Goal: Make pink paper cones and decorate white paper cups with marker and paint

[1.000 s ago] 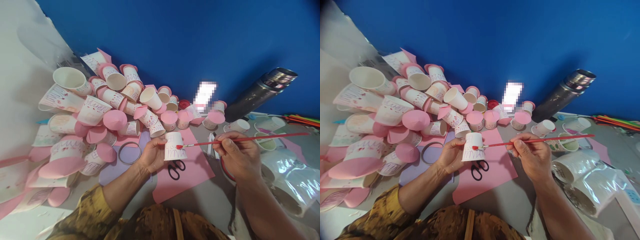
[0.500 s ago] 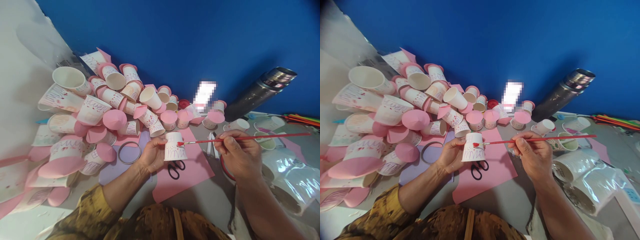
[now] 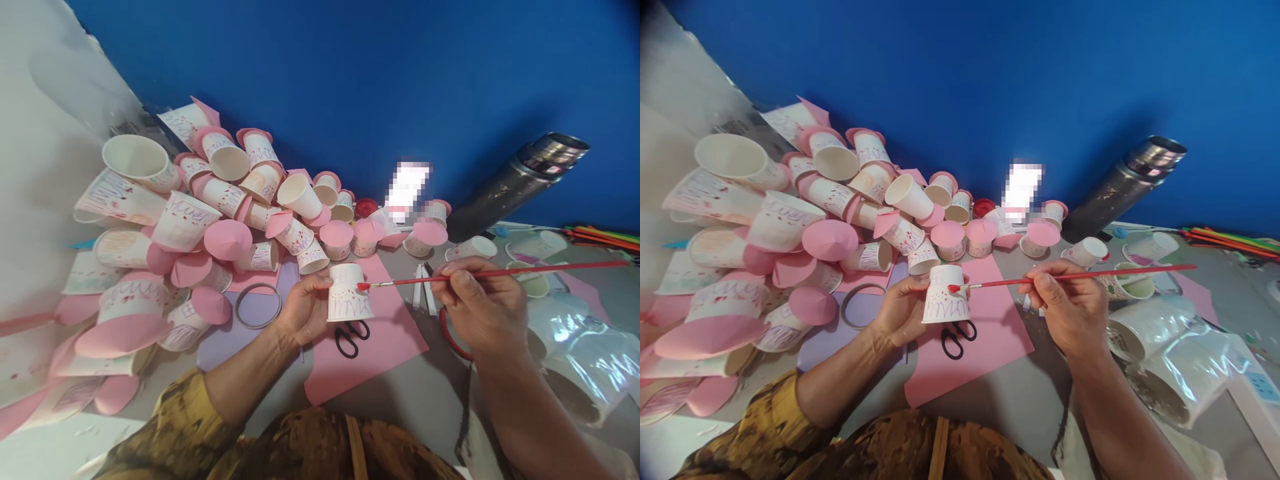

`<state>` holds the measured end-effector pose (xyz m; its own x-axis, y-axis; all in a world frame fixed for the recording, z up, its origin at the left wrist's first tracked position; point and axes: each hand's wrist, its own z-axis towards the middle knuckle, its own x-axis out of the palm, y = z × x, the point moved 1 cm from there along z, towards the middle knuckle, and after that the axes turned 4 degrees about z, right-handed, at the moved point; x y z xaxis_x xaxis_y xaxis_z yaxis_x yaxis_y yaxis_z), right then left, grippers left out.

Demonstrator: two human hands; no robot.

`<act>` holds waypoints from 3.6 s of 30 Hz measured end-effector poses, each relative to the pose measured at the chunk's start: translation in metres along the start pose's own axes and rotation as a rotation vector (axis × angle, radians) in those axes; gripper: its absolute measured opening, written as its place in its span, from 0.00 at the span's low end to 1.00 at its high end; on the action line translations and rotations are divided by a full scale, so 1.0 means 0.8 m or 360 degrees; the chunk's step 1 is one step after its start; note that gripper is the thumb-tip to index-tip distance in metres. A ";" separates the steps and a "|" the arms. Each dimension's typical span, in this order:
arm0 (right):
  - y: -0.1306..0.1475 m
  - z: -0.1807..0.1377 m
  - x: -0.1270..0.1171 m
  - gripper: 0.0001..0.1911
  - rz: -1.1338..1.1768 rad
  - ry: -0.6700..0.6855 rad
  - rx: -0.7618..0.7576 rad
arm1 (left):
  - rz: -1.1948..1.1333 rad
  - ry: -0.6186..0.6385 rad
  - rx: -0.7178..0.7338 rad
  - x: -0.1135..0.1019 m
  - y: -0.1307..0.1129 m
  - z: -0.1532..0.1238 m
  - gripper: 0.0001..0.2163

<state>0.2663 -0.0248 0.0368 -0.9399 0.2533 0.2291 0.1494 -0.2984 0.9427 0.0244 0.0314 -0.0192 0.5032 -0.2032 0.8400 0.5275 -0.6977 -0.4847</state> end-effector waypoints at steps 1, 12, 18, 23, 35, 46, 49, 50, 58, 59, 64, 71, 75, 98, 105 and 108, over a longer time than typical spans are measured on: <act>-0.001 0.000 0.000 0.08 -0.0011 0.0014 0.0006 | 0.0002 0.0012 -0.0006 0.000 0.000 0.000 0.22; 0.003 0.002 -0.002 0.07 -0.0060 -0.0023 -0.0018 | -0.0083 0.0068 0.0013 0.001 0.000 0.001 0.21; 0.002 0.001 -0.001 0.07 -0.0081 0.0007 -0.0016 | -0.0074 0.0064 0.0015 0.003 -0.001 -0.001 0.22; 0.001 0.002 0.000 0.07 0.0001 0.0043 0.0017 | -0.0065 0.0061 0.0006 0.005 -0.003 -0.002 0.22; 0.000 -0.001 0.001 0.07 -0.0054 0.0048 0.0031 | -0.0085 0.0075 -0.0014 0.002 -0.001 -0.001 0.23; 0.001 0.002 0.001 0.07 -0.0029 0.0055 0.0000 | -0.0120 0.0092 -0.0011 0.006 -0.003 -0.002 0.23; 0.001 0.002 0.000 0.07 -0.0013 0.0055 0.0016 | -0.0117 0.0093 -0.0009 0.006 -0.002 -0.002 0.23; 0.001 0.001 0.001 0.07 -0.0004 0.0056 0.0015 | -0.0112 0.0091 -0.0006 0.006 -0.002 -0.002 0.23; -0.002 -0.002 0.000 0.08 -0.0060 0.0096 0.0025 | -0.0061 0.0067 0.0009 0.006 0.000 -0.001 0.24; -0.001 -0.001 0.000 0.08 -0.0062 0.0088 0.0022 | -0.0061 0.0068 0.0004 0.006 0.000 -0.001 0.24; 0.007 0.003 0.001 0.09 -0.0018 -0.0015 -0.0047 | -0.0111 0.0105 -0.0026 0.008 0.000 -0.001 0.24; 0.003 0.001 0.001 0.07 -0.0009 0.0064 0.0006 | -0.0123 0.0091 -0.0037 0.006 -0.001 -0.002 0.23; 0.004 0.002 0.000 0.08 0.0010 0.0022 0.0001 | -0.0157 0.0120 -0.0039 0.007 -0.002 -0.003 0.24; -0.002 0.011 -0.006 0.07 0.0067 0.0098 -0.0112 | -0.0167 0.0106 -0.0056 0.004 -0.001 -0.003 0.27; -0.009 0.003 -0.003 0.07 -0.0151 0.0136 -0.0234 | -0.0022 0.0068 0.0069 0.011 0.000 -0.003 0.30; -0.018 -0.007 0.006 0.34 -0.0533 0.0558 -0.0309 | 0.0006 0.0071 0.0082 0.015 0.001 -0.003 0.32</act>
<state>0.2579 -0.0244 0.0226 -0.9777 0.0508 -0.2038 -0.2057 -0.4272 0.8805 0.0290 0.0271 -0.0090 0.4747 -0.2369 0.8476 0.5606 -0.6610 -0.4987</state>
